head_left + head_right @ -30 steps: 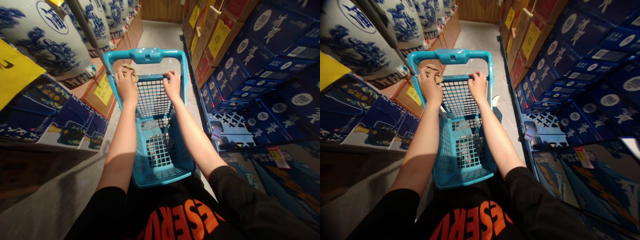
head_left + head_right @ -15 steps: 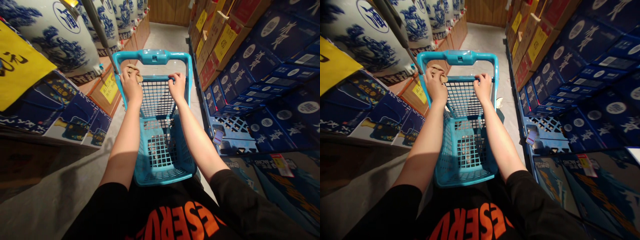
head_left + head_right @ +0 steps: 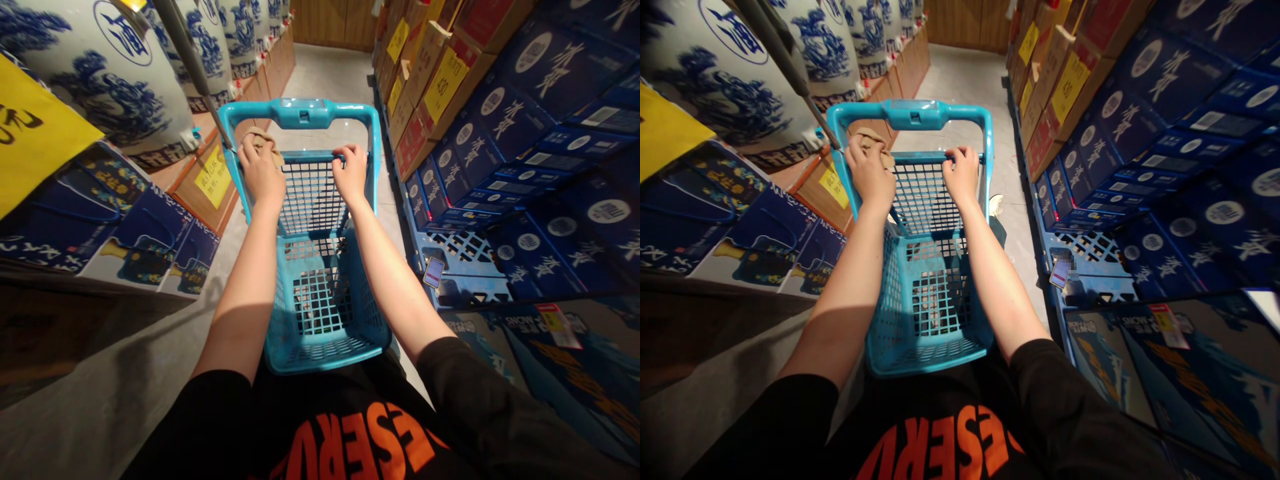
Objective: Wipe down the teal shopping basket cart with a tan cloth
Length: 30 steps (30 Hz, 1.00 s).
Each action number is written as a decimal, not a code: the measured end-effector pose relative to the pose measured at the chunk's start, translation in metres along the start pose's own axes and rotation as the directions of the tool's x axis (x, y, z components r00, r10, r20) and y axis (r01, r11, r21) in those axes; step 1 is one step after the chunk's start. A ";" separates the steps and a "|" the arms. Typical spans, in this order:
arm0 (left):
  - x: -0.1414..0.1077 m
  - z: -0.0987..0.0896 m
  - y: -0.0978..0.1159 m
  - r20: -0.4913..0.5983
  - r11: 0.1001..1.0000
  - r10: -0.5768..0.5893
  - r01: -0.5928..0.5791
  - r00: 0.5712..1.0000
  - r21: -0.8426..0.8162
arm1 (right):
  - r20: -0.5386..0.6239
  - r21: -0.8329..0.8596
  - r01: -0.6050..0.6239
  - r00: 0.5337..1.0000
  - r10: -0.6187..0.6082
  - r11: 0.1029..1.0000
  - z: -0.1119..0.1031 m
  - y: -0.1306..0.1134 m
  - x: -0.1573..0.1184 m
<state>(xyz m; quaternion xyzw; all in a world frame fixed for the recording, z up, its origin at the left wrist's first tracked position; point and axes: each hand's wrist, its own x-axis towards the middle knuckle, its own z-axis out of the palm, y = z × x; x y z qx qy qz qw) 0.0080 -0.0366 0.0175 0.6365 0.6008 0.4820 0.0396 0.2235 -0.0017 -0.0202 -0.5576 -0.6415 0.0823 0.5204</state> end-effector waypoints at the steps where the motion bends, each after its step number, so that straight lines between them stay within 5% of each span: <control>1: 0.000 0.003 0.001 0.019 1.000 0.024 -0.024 1.000 0.003 | -0.006 0.003 -0.006 1.000 0.006 1.000 0.000 0.000 0.000; 6: 0.000 0.005 0.006 0.116 0.998 0.051 -0.045 0.992 -0.053 | -0.029 0.018 0.013 0.999 -0.013 1.000 0.000 0.001 0.001; 11: -0.001 0.000 0.006 0.080 0.994 -0.032 0.040 0.996 -0.100 | -0.018 -0.017 0.012 1.000 -0.012 1.000 0.002 0.003 0.001; 17: -0.005 0.005 0.017 0.116 0.993 0.031 -0.017 0.993 -0.118 | -0.018 -0.011 -0.008 1.000 0.007 1.000 -0.002 -0.005 -0.001; 25: 0.005 -0.011 -0.005 0.015 0.999 -0.040 0.041 0.999 -0.034 | -0.034 -0.013 -0.026 0.999 0.026 1.000 -0.005 -0.015 -0.003; 30: -0.005 0.010 0.014 0.121 0.990 0.138 -0.137 0.983 -0.013 | -0.015 -0.026 -0.041 0.999 0.041 0.999 -0.005 -0.016 -0.003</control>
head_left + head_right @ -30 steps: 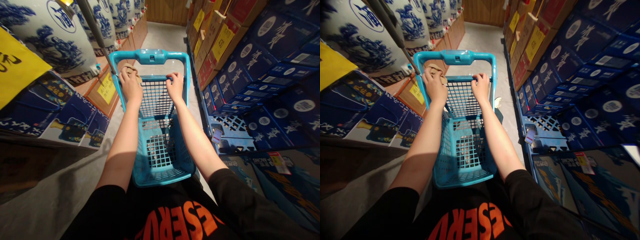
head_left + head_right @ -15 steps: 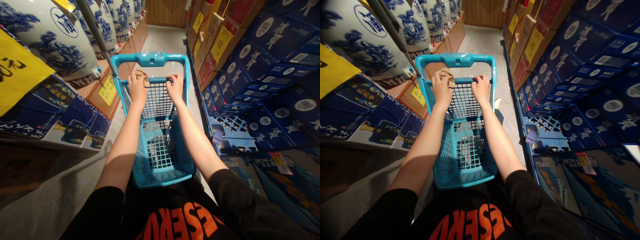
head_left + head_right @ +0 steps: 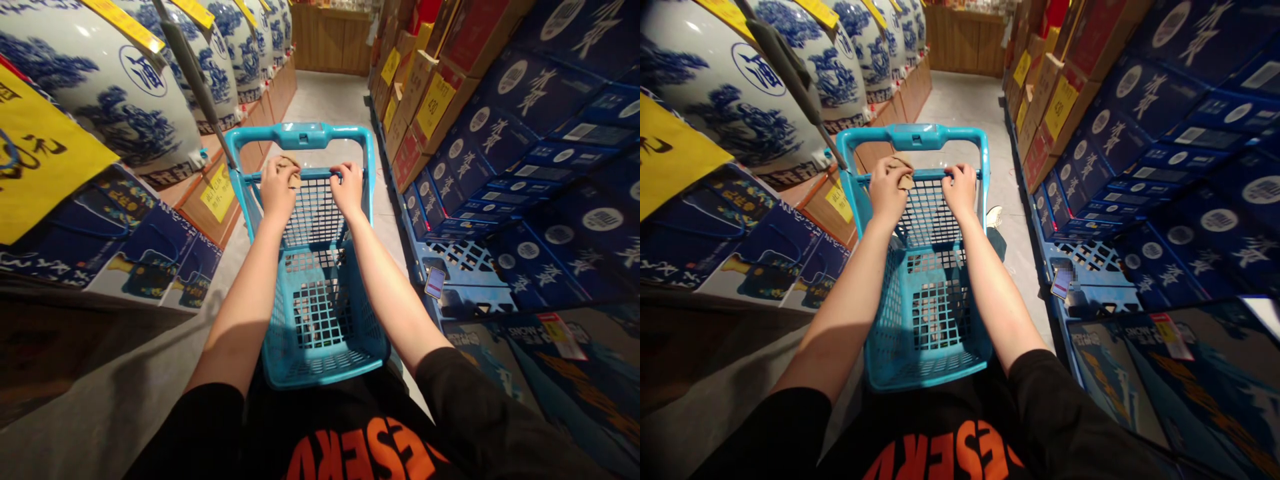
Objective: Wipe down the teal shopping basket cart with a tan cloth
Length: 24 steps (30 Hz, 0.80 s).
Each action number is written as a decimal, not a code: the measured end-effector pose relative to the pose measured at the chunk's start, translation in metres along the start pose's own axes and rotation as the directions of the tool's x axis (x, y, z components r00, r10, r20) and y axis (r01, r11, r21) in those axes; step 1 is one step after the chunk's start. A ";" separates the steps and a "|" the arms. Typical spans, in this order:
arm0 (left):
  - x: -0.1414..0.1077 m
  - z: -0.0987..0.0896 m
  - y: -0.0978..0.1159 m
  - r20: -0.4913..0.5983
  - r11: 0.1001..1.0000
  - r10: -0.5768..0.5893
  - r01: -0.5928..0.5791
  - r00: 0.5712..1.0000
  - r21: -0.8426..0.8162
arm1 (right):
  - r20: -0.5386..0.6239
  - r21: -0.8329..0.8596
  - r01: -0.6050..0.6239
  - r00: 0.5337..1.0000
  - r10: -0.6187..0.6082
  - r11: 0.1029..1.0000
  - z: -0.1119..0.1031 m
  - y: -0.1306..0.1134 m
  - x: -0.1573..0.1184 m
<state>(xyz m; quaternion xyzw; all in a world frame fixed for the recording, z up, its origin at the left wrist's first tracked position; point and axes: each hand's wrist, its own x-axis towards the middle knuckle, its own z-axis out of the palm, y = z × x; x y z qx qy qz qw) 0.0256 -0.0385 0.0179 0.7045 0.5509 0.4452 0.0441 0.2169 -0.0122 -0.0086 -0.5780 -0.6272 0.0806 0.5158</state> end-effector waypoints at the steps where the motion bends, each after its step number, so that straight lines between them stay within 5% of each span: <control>1: -0.002 0.006 0.008 0.049 0.999 0.049 -0.049 0.998 -0.003 | 0.010 -0.015 -0.004 1.000 0.004 1.000 -0.001 -0.001 0.000; 5: -0.006 0.019 0.026 0.148 0.990 0.143 -0.139 0.979 -0.037 | 0.035 -0.062 -0.001 0.999 0.003 0.998 -0.003 -0.002 0.000; 13: 0.007 -0.012 -0.020 -0.144 0.987 -0.144 0.154 0.979 0.056 | 0.028 -0.034 0.016 1.000 -0.015 0.999 -0.001 -0.002 -0.001; 20: -0.001 0.028 0.032 0.148 0.991 0.133 -0.136 0.980 0.007 | 0.018 -0.058 -0.016 1.000 0.017 0.998 -0.004 -0.007 -0.003; 24: 0.000 0.030 0.033 0.146 0.991 0.128 -0.132 0.981 0.018 | -0.008 -0.025 0.002 1.000 -0.002 1.000 -0.002 -0.005 -0.004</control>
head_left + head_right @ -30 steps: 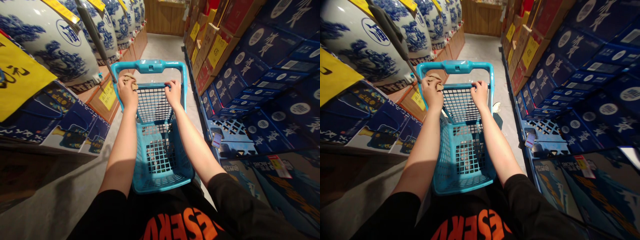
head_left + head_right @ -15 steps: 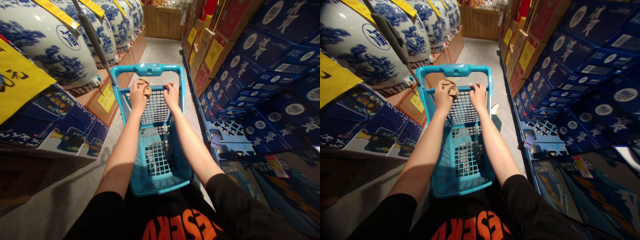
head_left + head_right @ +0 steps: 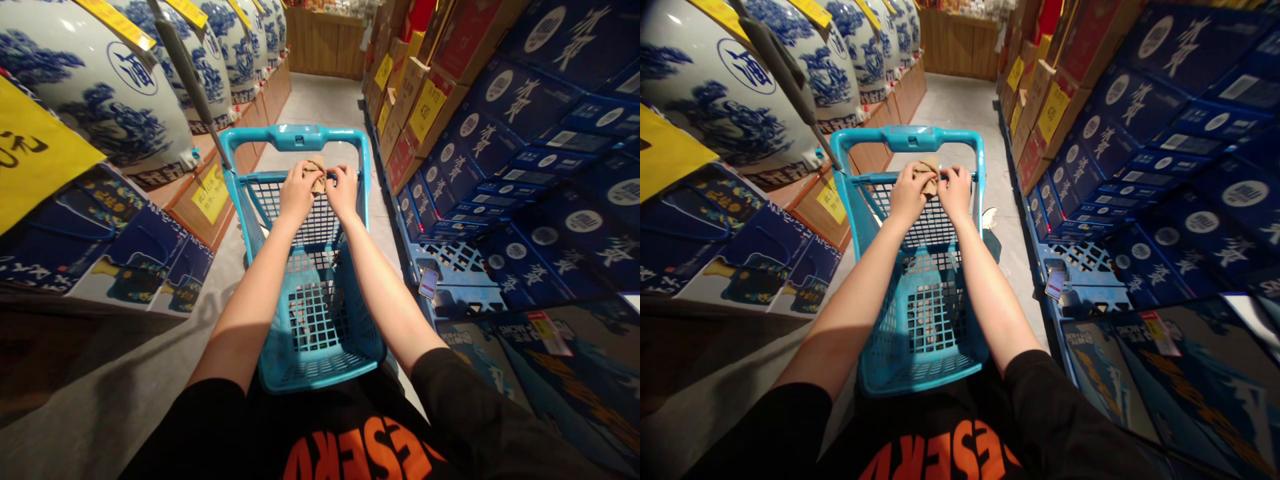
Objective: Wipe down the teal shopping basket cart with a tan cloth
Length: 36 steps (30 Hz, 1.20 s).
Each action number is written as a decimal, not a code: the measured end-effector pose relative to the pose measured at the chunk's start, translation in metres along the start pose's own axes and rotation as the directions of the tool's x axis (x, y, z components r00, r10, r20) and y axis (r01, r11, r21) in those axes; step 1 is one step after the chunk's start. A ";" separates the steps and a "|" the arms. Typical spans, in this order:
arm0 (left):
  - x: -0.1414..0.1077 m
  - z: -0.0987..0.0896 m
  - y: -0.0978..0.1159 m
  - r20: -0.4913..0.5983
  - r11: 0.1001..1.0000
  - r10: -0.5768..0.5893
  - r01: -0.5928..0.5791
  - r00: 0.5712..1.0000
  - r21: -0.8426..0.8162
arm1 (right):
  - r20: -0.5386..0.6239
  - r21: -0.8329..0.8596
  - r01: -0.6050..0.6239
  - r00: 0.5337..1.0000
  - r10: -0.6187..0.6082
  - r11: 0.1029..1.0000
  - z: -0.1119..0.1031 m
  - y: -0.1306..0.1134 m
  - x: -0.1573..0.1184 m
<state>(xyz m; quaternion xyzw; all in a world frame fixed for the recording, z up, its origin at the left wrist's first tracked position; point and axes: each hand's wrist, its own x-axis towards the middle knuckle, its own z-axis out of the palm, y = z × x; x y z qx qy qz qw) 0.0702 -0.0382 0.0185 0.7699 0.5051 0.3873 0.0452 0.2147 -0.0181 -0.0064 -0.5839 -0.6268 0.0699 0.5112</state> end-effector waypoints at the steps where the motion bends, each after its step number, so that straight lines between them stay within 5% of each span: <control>1: 0.000 -0.005 -0.008 -0.030 1.000 -0.029 0.029 0.999 0.010 | -0.005 0.008 0.008 1.000 -0.008 1.000 0.001 0.001 0.000; 5: 0.001 -0.033 -0.046 -0.185 0.977 -0.202 0.212 0.962 0.035 | 0.007 -0.007 0.020 1.000 -0.020 1.000 0.003 0.004 0.002; 8: -0.001 -0.042 -0.051 -0.208 0.952 -0.286 0.302 0.935 0.044 | 0.015 -0.018 0.020 1.000 -0.020 1.000 0.003 0.005 0.003; 15: -0.007 -0.016 -0.004 -0.076 0.982 -0.108 0.119 0.991 0.146 | -0.015 0.002 0.022 1.000 -0.022 1.000 0.005 0.009 0.004; 24: -0.006 -0.043 -0.045 -0.196 0.959 -0.274 0.282 0.942 0.012 | 0.023 0.025 0.012 1.000 -0.013 1.000 0.001 0.004 0.003; 31: -0.008 -0.021 -0.010 -0.040 0.994 -0.105 0.105 0.994 0.015 | 0.054 -0.012 0.002 0.999 -0.001 1.000 -0.001 0.003 0.003; 36: -0.006 -0.027 -0.029 -0.120 0.986 -0.161 0.164 0.980 0.015 | 0.032 0.007 0.019 0.999 -0.019 1.000 0.000 0.002 0.002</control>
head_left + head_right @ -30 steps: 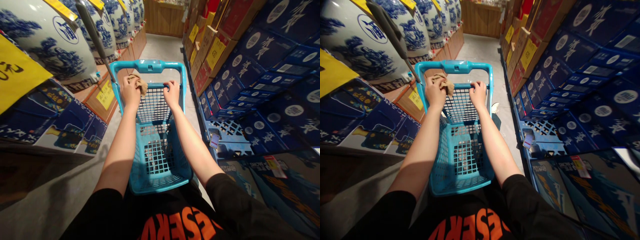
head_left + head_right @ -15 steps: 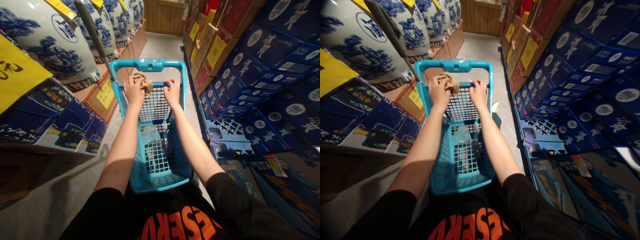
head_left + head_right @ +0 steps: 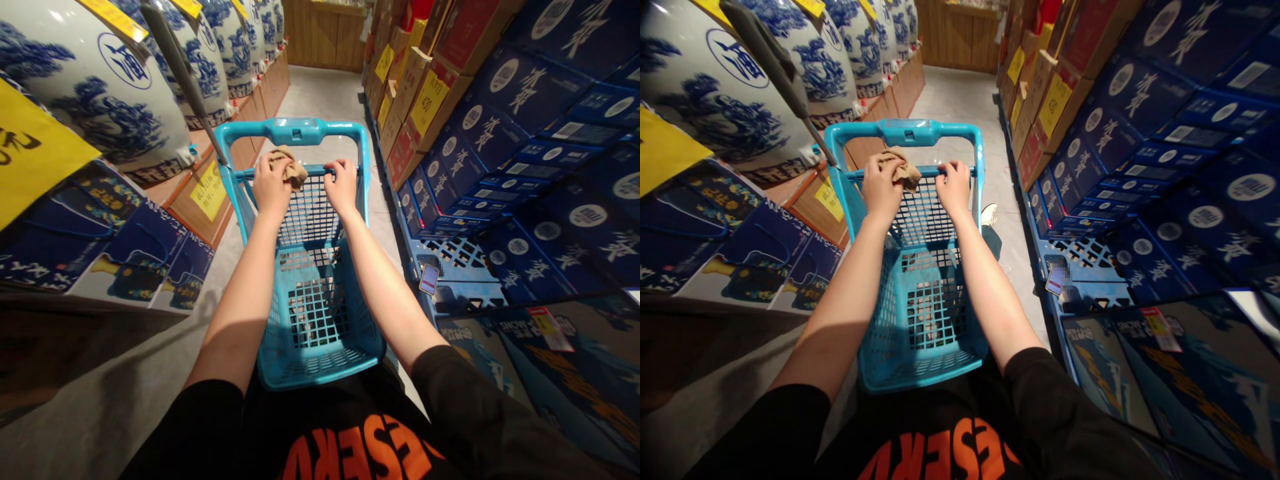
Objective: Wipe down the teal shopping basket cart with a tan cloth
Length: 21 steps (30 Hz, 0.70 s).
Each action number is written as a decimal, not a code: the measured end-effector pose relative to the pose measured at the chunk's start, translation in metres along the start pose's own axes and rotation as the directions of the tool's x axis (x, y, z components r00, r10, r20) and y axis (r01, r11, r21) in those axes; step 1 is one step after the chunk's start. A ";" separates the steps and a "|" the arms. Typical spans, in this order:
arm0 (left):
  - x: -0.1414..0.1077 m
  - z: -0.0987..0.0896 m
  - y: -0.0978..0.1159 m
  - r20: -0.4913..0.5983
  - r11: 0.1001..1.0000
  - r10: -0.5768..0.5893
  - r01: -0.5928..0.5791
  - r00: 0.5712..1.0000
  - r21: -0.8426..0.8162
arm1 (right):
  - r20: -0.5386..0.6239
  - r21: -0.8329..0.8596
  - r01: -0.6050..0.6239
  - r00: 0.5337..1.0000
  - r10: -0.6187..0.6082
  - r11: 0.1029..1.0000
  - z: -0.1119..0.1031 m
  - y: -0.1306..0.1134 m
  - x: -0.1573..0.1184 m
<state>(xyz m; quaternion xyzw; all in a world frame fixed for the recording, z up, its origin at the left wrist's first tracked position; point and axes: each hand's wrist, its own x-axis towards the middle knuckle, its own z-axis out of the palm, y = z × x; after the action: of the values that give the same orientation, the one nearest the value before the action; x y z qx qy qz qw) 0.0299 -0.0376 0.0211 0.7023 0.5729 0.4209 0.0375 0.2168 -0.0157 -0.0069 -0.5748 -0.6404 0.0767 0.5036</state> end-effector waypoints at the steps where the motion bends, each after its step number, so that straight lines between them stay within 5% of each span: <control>1: 0.001 -0.002 -0.006 -0.029 1.000 -0.021 0.021 0.999 0.006 | 0.002 -0.001 -0.006 1.000 0.006 1.000 0.000 -0.001 0.000; 4: 0.001 -0.004 -0.011 -0.047 0.999 -0.022 0.023 0.999 0.023 | 0.010 -0.006 -0.026 1.000 0.026 1.000 0.000 -0.003 0.000; 9: -0.005 0.008 0.017 0.127 0.994 0.112 -0.111 0.986 -0.016 | 0.000 -0.014 -0.026 1.000 0.026 1.000 -0.002 -0.005 -0.001; 12: -0.003 0.005 0.024 0.130 0.993 0.118 -0.120 0.984 0.003 | 0.013 -0.052 -0.030 0.999 0.030 0.998 -0.002 -0.009 -0.003; 17: 0.012 -0.021 0.004 -0.033 1.000 -0.017 0.017 0.999 0.012 | -0.020 -0.050 -0.042 0.999 0.041 0.998 -0.003 -0.018 -0.007; 21: 0.026 -0.041 -0.009 -0.278 0.995 -0.098 0.101 0.956 -0.001 | -0.027 -0.044 -0.053 0.998 0.052 0.998 -0.005 -0.023 -0.009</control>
<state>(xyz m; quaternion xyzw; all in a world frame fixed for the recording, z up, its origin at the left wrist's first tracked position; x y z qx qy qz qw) -0.0032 -0.0305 0.0564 0.6069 0.6099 0.5090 -0.0267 0.2034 -0.0328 0.0065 -0.6036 -0.6200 0.0679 0.4967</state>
